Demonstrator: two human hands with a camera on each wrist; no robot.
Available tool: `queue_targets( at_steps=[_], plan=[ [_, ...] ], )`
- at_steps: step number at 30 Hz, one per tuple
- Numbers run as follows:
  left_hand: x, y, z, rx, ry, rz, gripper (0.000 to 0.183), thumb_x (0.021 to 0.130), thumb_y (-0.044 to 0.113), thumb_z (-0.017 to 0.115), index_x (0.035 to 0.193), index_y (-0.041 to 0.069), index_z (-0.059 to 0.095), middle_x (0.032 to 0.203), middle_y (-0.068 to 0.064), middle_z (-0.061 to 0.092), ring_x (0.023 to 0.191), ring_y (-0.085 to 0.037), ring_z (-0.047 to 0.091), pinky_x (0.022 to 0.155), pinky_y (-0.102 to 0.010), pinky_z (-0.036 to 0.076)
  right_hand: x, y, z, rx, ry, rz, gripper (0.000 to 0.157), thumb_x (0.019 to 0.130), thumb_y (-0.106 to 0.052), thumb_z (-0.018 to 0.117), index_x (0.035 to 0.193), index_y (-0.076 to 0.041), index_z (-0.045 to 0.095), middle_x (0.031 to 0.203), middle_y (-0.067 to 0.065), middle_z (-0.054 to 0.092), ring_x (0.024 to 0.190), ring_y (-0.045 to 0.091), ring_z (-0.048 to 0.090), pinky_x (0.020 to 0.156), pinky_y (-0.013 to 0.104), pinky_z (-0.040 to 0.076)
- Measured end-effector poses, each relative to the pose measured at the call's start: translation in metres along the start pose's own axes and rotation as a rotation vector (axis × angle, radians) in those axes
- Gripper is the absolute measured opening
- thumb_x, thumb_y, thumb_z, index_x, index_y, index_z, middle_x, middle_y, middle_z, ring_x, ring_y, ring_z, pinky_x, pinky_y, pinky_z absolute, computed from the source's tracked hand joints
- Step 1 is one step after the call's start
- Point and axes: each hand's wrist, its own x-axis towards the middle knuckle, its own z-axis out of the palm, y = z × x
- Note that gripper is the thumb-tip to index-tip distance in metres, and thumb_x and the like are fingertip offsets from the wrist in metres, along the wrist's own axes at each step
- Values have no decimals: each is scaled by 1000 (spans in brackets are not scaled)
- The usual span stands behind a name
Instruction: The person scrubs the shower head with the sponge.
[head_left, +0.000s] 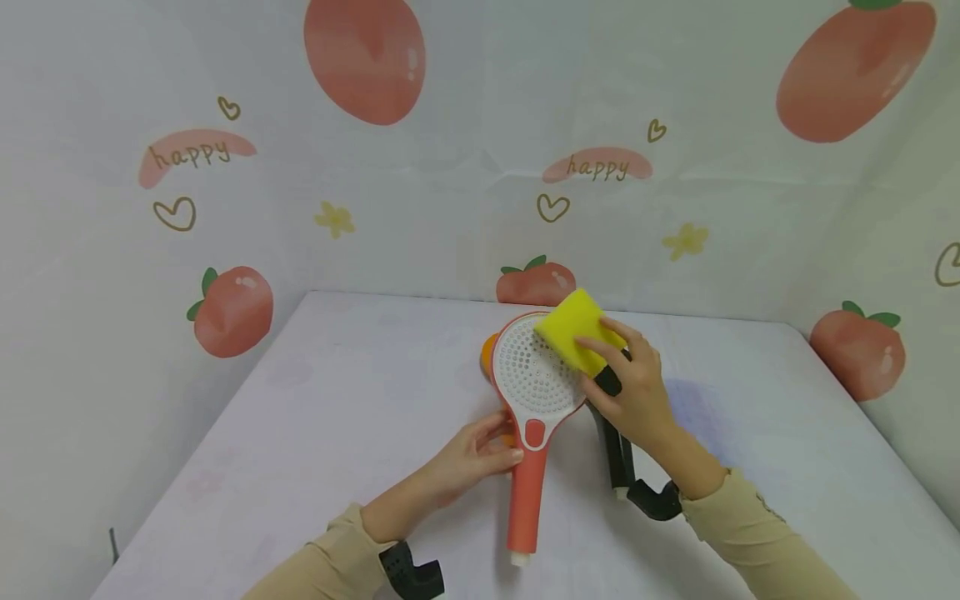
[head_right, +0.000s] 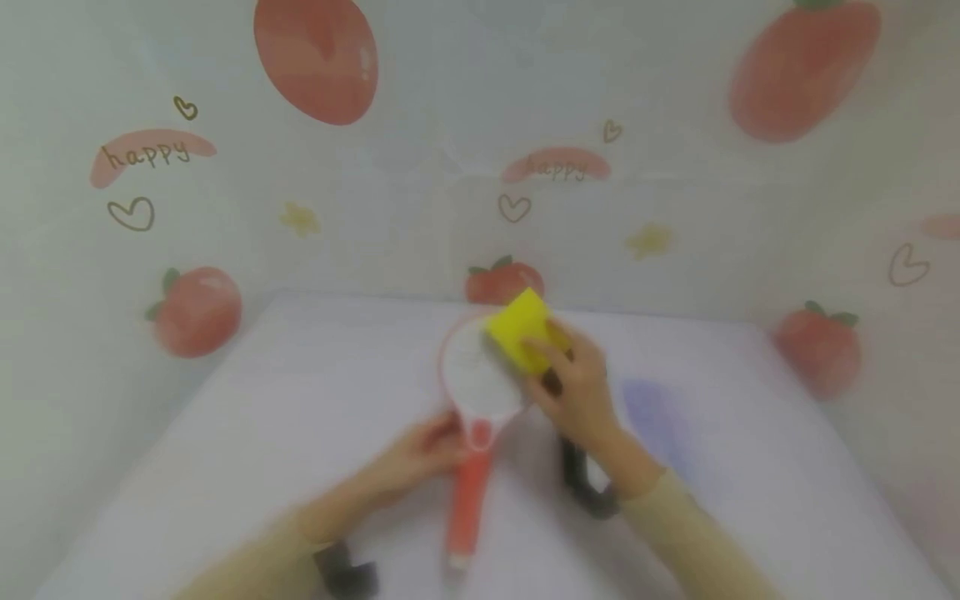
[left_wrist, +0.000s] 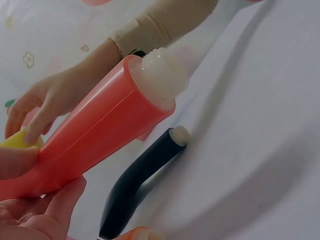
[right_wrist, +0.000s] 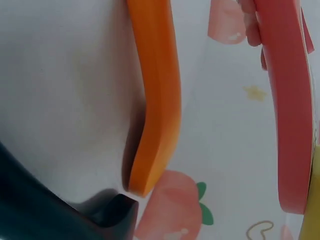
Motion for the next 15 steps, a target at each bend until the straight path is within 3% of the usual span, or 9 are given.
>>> queue_targets(
  at_steps=[4,7,11,15],
  plan=[
    [-1,6,2,0,7,0,64,90,11,60,145,3,28,133,-16,44,92,-8,63,77,-21,54,-7,-4,2,19,-44,-15,29,88,-26,61,110,-7,64,126,26,48,113,40,46,84,59,35],
    [-2,9,3,1,14,-17,63,91,13,59,145,4,28,136,-18,43,96,-9,62,80,-22,54,-13,-13,7,35,-81,-67,41,94,-44,45,109,-11,64,125,23,50,115,35,46,85,52,35],
    [-2,12,4,16,22,-43,66,91,15,59,147,5,24,141,-19,40,104,-12,61,86,-25,54,-16,-22,10,66,-116,-141,38,94,-42,44,108,-13,65,124,21,51,111,31,46,84,44,34],
    [-2,13,5,28,30,-54,67,92,15,58,147,6,22,141,-18,40,106,-13,60,87,-25,53,-14,-24,7,61,-115,-187,37,94,-40,44,107,-13,65,122,21,51,106,30,46,82,44,33]
  ],
)
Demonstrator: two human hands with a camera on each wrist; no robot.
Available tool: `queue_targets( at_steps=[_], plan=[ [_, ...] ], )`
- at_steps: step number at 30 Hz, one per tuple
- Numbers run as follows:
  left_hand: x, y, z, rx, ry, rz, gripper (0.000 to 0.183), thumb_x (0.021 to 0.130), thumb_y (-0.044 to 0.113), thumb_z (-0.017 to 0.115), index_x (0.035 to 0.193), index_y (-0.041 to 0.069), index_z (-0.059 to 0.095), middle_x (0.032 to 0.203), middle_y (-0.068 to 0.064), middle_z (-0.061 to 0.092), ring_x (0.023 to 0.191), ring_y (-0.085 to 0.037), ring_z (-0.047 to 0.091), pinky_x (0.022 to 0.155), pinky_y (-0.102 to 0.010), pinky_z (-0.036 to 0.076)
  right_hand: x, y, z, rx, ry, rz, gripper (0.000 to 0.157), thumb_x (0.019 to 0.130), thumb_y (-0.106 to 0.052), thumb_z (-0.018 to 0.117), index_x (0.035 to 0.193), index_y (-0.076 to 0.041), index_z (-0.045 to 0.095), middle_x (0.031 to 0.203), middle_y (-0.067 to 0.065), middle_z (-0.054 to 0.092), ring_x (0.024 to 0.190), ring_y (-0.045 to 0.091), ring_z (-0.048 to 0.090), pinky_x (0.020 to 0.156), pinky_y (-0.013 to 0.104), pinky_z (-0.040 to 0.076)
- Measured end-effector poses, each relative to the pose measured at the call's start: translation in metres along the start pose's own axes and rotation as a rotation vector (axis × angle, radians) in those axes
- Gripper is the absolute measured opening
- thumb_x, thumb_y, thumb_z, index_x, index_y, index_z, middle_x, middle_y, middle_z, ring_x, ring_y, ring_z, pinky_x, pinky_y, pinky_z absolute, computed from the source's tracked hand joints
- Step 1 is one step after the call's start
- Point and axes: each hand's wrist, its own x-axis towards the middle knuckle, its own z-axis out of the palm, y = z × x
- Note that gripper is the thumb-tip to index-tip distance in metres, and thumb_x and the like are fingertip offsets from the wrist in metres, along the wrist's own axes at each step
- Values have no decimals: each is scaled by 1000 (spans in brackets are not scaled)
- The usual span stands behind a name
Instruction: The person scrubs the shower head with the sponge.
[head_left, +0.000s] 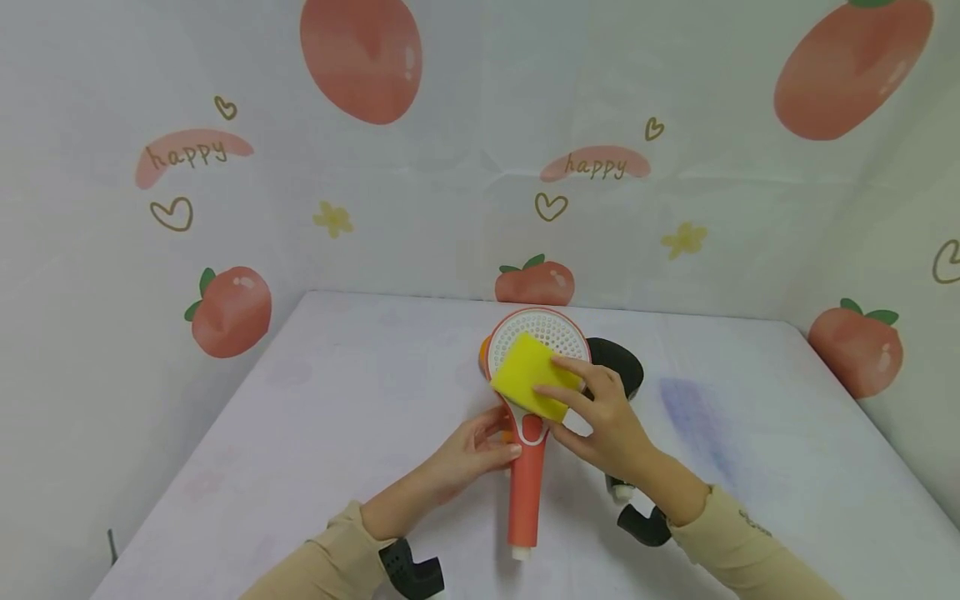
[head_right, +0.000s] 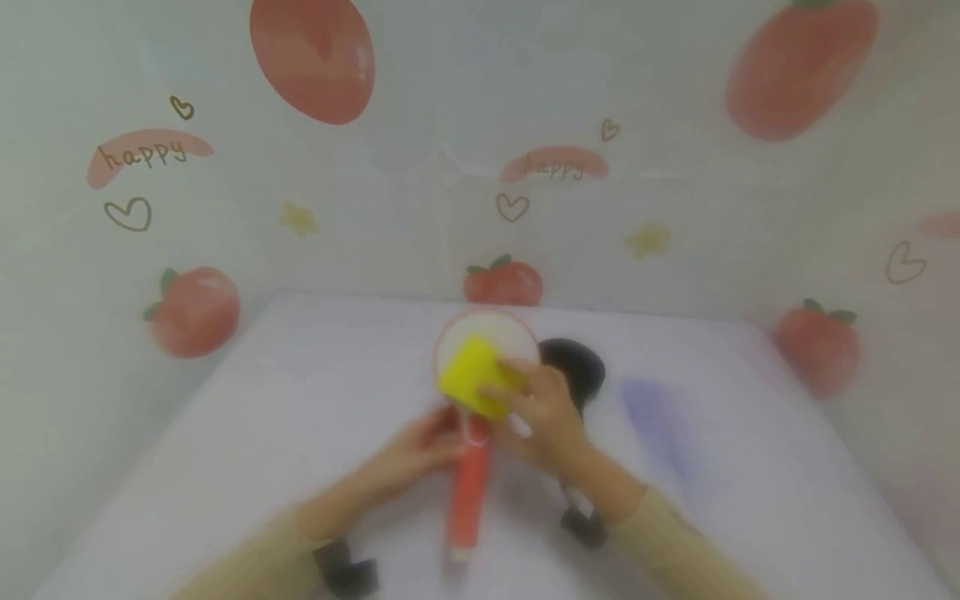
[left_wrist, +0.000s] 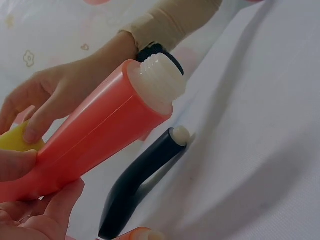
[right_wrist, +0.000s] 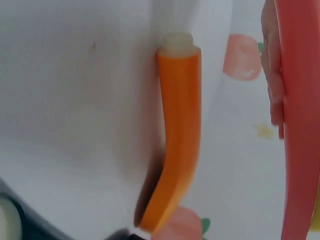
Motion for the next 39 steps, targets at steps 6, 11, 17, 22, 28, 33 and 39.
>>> queue_targets(
  at_steps=[6,11,17,22,28,33,39],
  plan=[
    [1,0,-1,-33,-1,21,69,90,14,60,147,5,22,142,-21,38,100,-9,61,83,-21,54,3,14,-9,-61,50,65,42,95,-42,41,106,-9,65,122,24,51,111,36,46,84,52,35],
    [3,-6,-5,-40,13,47,66,90,11,60,146,4,25,136,-18,42,96,-8,62,85,-26,55,-1,24,-16,-58,116,162,45,94,-44,44,105,-5,65,123,27,49,109,43,46,83,58,33],
    [7,-12,-9,-61,31,74,60,91,7,58,143,5,29,128,-8,47,95,-9,63,85,-29,55,-10,18,-14,-67,80,144,42,94,-42,44,106,-7,66,123,27,51,109,41,48,83,57,36],
    [5,-7,-8,-79,45,91,63,90,10,60,143,3,27,128,-9,47,95,-10,62,83,-26,55,-17,7,-10,-52,7,68,39,94,-41,43,106,-11,65,123,23,51,112,33,46,86,48,36],
    [5,-5,-9,-81,76,67,65,89,10,61,144,5,26,129,-10,46,96,-10,62,85,-27,55,-18,8,-15,-87,23,40,40,95,-41,40,102,-11,66,119,23,52,107,33,47,82,47,36],
    [4,-5,-11,-85,72,73,67,89,12,61,144,6,25,128,-6,47,99,-11,61,88,-30,54,-17,16,-21,-85,89,155,44,94,-43,42,102,-6,65,120,27,51,106,40,47,81,52,34],
    [3,0,-10,-92,45,67,66,89,13,60,144,8,25,133,-9,45,108,-12,58,92,-31,52,-17,14,-19,-58,105,182,43,93,-41,45,103,-5,66,120,29,51,104,44,48,80,51,34]
  ],
)
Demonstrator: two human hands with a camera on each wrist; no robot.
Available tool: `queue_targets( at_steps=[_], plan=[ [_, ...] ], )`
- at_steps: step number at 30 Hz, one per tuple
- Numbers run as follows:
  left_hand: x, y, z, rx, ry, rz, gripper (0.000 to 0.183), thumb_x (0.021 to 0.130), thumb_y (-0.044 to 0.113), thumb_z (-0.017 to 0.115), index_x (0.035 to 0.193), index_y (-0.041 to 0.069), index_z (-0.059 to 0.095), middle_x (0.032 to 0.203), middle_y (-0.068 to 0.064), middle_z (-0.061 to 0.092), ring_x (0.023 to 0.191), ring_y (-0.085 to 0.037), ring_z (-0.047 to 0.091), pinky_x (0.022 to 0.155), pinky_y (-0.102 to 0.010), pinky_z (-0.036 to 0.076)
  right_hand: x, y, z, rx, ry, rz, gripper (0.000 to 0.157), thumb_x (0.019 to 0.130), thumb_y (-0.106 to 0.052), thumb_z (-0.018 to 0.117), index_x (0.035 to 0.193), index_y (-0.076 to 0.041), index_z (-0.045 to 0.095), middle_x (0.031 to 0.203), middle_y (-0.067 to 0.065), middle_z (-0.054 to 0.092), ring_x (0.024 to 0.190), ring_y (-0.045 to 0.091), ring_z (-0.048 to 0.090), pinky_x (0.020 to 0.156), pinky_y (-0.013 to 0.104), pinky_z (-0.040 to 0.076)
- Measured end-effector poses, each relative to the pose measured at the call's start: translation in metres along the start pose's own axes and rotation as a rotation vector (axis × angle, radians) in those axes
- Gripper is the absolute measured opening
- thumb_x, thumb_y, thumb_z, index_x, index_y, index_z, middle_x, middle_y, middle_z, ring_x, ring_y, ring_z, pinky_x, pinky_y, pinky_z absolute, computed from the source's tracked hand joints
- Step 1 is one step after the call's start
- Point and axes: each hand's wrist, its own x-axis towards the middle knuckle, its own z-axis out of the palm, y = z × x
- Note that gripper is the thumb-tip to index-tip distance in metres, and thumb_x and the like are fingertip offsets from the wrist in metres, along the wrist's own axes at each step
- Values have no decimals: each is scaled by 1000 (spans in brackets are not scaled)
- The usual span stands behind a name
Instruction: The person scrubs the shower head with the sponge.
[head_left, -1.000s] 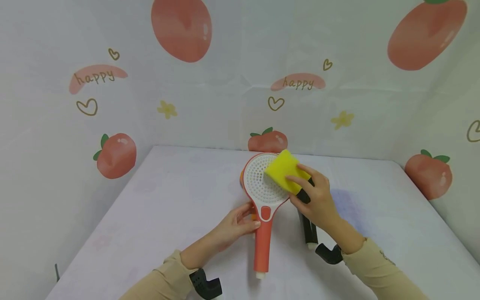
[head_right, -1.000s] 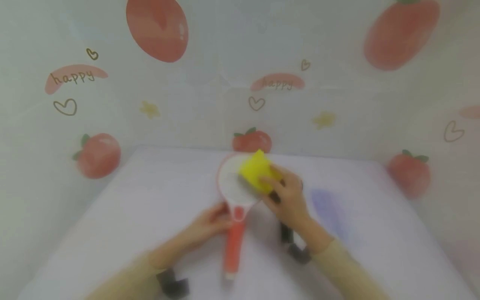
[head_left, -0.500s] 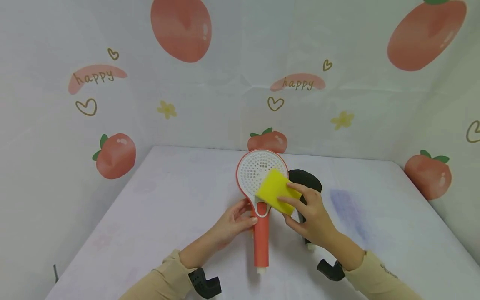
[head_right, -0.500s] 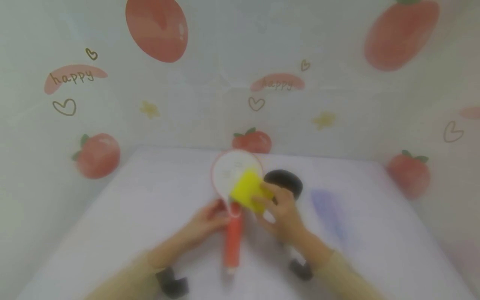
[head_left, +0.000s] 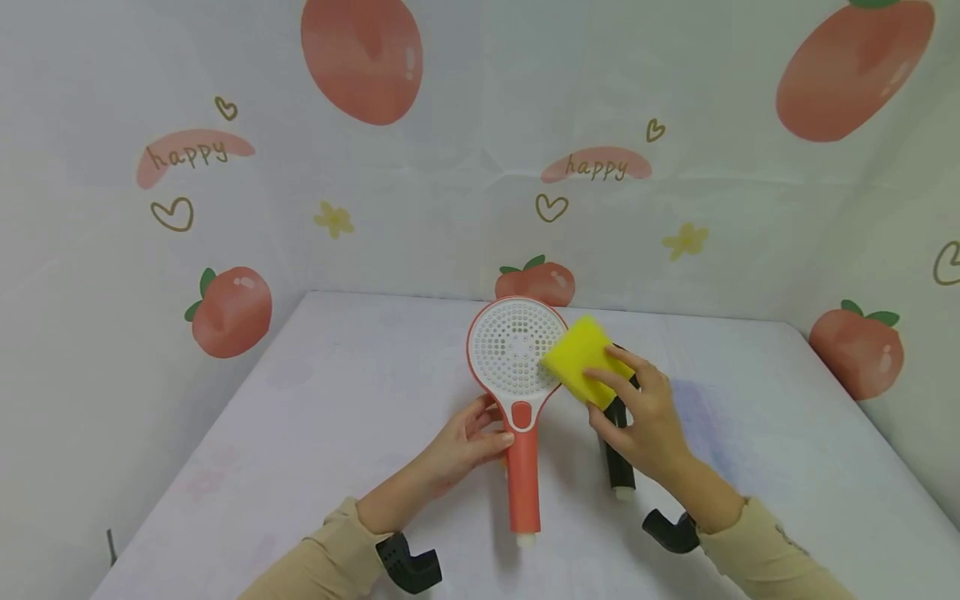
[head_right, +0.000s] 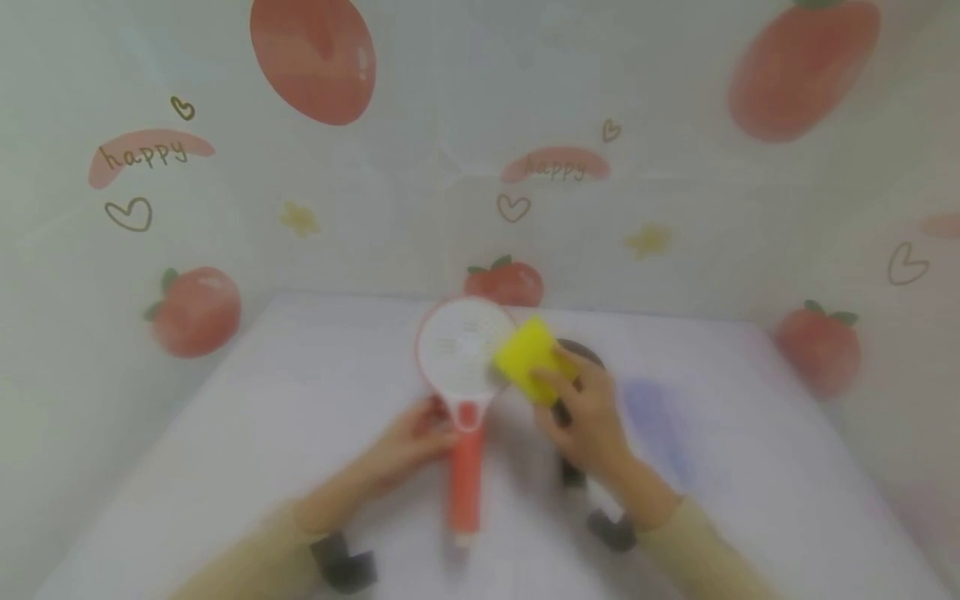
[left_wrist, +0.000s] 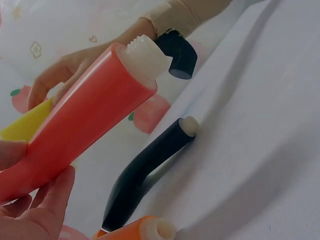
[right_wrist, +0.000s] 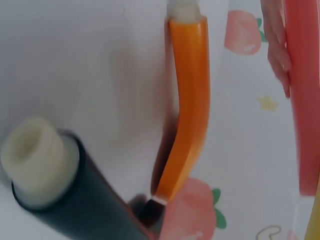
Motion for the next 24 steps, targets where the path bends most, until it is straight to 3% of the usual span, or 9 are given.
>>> queue_targets(
  at_steps=[6,12,19,24],
  plan=[
    [5,-4,-3,-10,-2,-15,66,90,13,59,144,9,23,140,-15,42,114,-15,56,95,-33,51,-5,-14,7,28,-46,-44,42,93,-42,42,103,-9,66,120,24,52,107,37,47,82,49,35],
    [6,-3,-1,-39,7,20,70,89,11,61,145,7,20,140,-14,39,110,-17,57,93,-29,52,-10,-25,11,57,-50,-59,41,93,-43,42,103,-11,66,120,20,53,108,33,46,84,41,37],
    [8,-5,-2,-50,-7,48,75,87,5,62,146,21,18,145,-9,33,111,-21,57,94,-29,51,-14,-30,16,51,-25,-134,34,93,-38,45,101,-15,68,117,21,55,107,31,47,85,39,36],
    [9,-3,-4,-44,-18,45,73,88,2,58,145,21,16,144,-11,32,112,-21,57,96,-31,50,-14,-31,16,42,-16,-185,32,94,-37,45,102,-16,69,117,20,54,108,30,46,88,36,37]
  ],
)
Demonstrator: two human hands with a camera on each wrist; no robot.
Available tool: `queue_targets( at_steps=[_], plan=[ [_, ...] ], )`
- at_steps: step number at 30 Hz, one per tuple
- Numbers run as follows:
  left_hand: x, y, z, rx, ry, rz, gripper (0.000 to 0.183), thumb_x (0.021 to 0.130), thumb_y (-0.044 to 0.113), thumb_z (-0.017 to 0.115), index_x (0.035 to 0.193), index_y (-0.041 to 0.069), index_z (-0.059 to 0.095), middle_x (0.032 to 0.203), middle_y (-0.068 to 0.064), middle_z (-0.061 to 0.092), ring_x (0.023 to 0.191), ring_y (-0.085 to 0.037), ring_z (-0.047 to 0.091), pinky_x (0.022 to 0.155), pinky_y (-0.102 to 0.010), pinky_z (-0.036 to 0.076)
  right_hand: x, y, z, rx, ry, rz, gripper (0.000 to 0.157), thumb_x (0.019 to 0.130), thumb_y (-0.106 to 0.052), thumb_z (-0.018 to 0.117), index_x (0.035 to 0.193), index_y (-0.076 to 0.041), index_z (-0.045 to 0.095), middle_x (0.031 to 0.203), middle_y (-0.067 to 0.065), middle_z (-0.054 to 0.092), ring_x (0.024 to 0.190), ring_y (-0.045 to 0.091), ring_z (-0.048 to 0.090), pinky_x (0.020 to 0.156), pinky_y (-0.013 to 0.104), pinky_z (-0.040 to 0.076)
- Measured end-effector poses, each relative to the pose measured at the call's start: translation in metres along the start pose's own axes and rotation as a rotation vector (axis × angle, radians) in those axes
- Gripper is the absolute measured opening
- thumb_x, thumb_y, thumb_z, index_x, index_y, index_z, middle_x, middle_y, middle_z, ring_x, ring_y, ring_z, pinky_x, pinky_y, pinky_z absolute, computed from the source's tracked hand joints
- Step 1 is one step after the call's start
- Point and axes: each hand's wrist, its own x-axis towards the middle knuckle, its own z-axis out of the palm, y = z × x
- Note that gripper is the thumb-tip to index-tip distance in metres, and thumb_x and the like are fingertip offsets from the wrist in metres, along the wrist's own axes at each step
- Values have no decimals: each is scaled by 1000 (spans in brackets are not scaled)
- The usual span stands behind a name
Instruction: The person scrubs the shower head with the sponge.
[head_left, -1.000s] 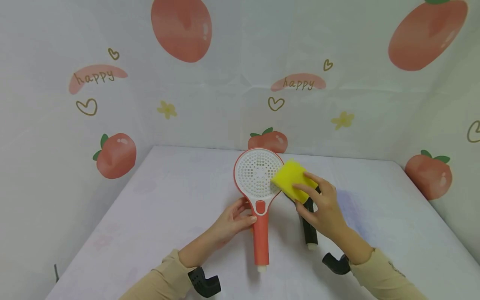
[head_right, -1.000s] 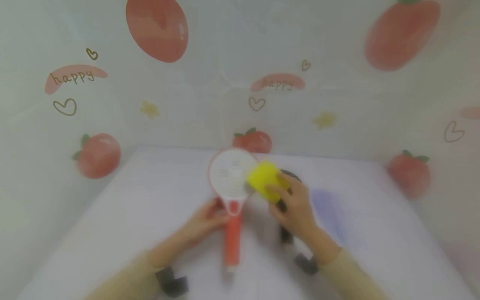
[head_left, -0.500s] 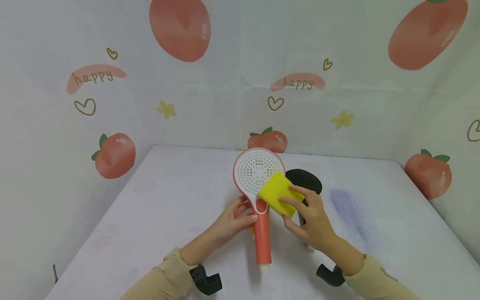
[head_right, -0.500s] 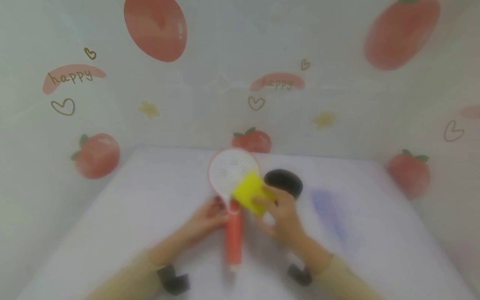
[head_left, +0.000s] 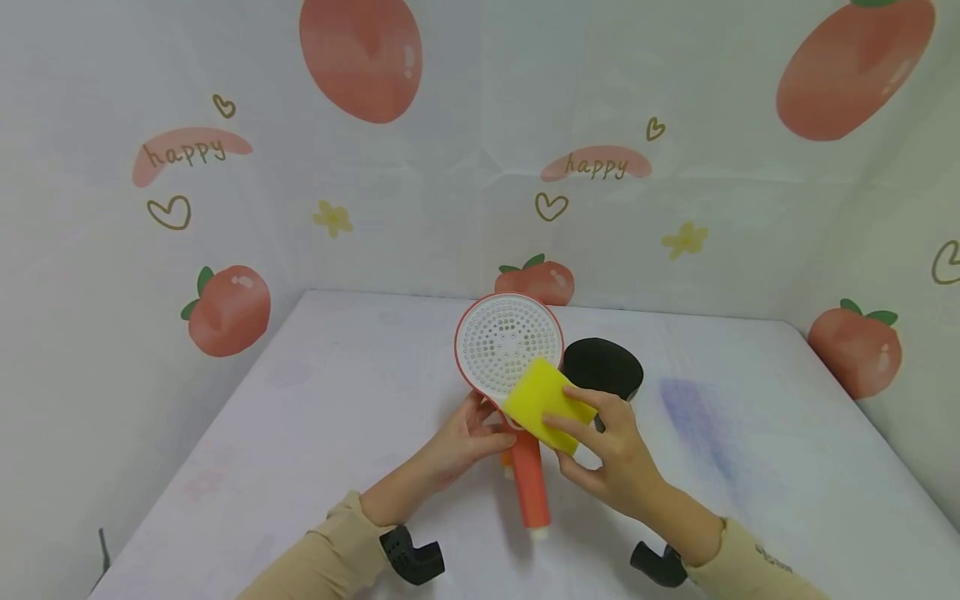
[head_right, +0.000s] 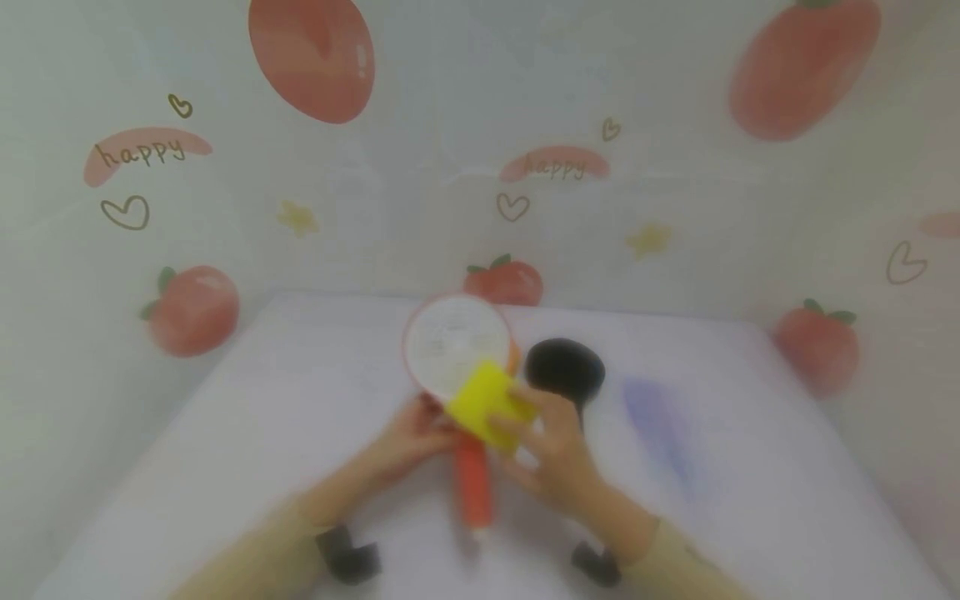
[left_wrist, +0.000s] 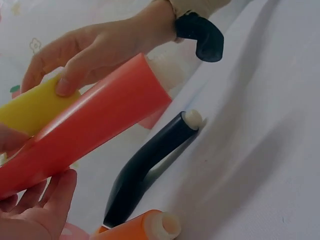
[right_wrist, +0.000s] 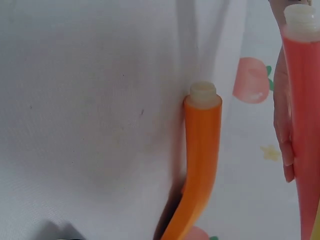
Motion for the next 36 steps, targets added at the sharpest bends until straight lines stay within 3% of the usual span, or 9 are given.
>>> queue_targets(
  at_steps=[4,8,10,14,21,29,32,36],
  plan=[
    [1,4,0,-46,31,-46,57,95,10,45,144,21,19,137,-7,42,110,-18,57,99,-34,48,1,-1,-1,-4,-9,-8,32,94,-36,45,103,-17,68,117,20,54,108,29,45,90,35,36],
    [3,9,0,-77,106,-80,41,102,29,31,139,15,27,115,0,57,102,-15,60,98,-33,49,1,-2,0,-3,-8,-17,31,94,-35,45,102,-17,68,116,20,54,107,30,46,92,35,36],
    [3,12,1,-63,140,-81,45,102,38,30,138,10,28,108,2,58,99,-13,60,96,-32,50,1,-1,0,0,-3,-22,31,94,-35,45,101,-16,69,116,20,54,107,32,47,92,35,36],
    [1,17,2,-31,190,-65,58,97,45,41,138,5,31,108,3,56,98,-10,60,95,-36,51,0,-1,1,1,-9,-18,32,94,-36,46,101,-16,69,116,20,55,107,32,47,93,34,35],
    [3,23,1,49,259,-13,58,92,39,56,134,2,42,115,-5,59,95,-12,63,90,-39,53,0,-1,1,-6,-10,3,33,94,-38,45,101,-15,68,116,21,54,109,31,46,89,40,36],
    [9,26,4,62,358,2,52,91,29,60,133,2,45,124,-20,57,93,-14,67,87,-35,54,4,-3,4,-32,-61,85,40,93,-47,44,103,-15,65,119,20,53,111,31,45,86,46,36],
    [10,28,6,65,381,-2,49,91,27,60,131,1,47,118,-18,60,93,-14,67,86,-34,54,5,-2,5,-21,-84,106,40,94,-47,43,104,-15,65,121,20,52,112,31,45,86,48,37],
    [11,31,7,78,408,-12,42,92,23,59,124,-1,52,99,-6,62,85,-10,65,84,-32,55,6,1,6,2,-112,70,37,94,-44,43,104,-15,65,123,19,52,115,31,44,87,47,37]
  ],
)
